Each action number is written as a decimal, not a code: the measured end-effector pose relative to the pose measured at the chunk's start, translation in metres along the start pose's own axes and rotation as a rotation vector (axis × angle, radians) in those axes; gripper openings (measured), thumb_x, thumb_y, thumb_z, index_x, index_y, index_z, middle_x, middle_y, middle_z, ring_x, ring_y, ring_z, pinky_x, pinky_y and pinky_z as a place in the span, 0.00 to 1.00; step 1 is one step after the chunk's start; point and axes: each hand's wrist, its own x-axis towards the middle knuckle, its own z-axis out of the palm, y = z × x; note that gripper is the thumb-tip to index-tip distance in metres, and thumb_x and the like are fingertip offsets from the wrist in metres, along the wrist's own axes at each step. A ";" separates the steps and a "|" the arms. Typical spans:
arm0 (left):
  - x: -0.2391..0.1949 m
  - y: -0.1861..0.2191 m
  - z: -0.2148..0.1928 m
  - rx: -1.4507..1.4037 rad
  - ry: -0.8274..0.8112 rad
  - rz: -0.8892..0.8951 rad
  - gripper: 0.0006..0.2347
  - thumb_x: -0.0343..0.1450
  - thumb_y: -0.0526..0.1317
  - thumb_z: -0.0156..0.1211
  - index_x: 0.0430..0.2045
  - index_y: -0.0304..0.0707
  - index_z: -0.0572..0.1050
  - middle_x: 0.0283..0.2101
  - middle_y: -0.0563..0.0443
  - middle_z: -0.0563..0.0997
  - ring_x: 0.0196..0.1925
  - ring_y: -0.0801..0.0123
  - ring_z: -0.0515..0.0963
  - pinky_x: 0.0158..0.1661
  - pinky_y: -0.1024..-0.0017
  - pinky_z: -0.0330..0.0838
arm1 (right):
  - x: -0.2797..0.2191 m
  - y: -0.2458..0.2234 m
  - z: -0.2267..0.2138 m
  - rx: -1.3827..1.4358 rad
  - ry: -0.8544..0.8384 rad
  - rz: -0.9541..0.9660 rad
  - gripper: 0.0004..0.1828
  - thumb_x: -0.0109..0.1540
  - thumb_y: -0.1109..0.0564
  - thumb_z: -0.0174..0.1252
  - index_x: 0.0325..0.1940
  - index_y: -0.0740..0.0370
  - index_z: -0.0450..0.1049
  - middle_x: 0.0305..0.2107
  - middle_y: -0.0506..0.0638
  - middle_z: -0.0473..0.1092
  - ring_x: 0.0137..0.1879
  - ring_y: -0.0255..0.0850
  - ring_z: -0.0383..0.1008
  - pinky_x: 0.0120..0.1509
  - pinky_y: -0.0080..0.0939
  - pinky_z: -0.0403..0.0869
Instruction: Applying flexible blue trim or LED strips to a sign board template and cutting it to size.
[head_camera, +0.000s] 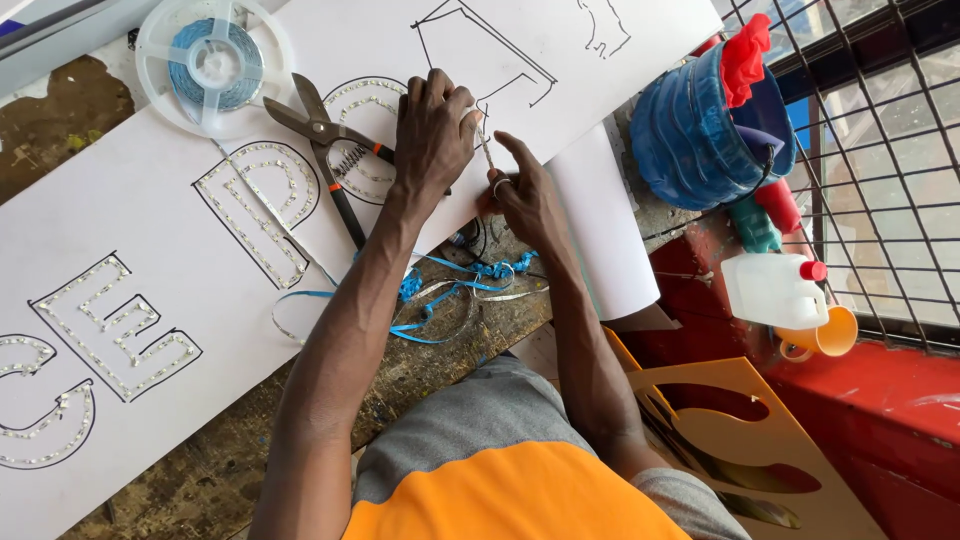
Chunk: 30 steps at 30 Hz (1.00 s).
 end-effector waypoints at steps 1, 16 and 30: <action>0.000 -0.001 0.000 0.002 -0.004 -0.011 0.07 0.76 0.42 0.73 0.37 0.41 0.80 0.46 0.47 0.73 0.48 0.53 0.71 0.47 0.56 0.73 | -0.007 -0.010 0.001 -0.054 -0.063 0.011 0.33 0.73 0.58 0.50 0.85 0.58 0.59 0.31 0.60 0.82 0.33 0.47 0.87 0.42 0.46 0.89; -0.023 0.023 -0.027 -0.211 -0.033 -0.157 0.16 0.76 0.42 0.72 0.56 0.34 0.80 0.47 0.43 0.75 0.52 0.44 0.78 0.53 0.49 0.76 | -0.048 -0.012 -0.004 0.403 -0.055 0.085 0.28 0.78 0.56 0.52 0.82 0.67 0.65 0.30 0.59 0.76 0.31 0.49 0.84 0.46 0.50 0.84; -0.050 0.073 -0.041 -0.808 -0.131 -0.633 0.07 0.74 0.41 0.66 0.38 0.35 0.83 0.30 0.45 0.91 0.34 0.64 0.94 0.43 0.65 0.84 | -0.048 0.007 -0.017 0.129 -0.157 -0.093 0.33 0.80 0.59 0.47 0.89 0.70 0.48 0.41 0.71 0.79 0.47 0.62 0.89 0.61 0.64 0.84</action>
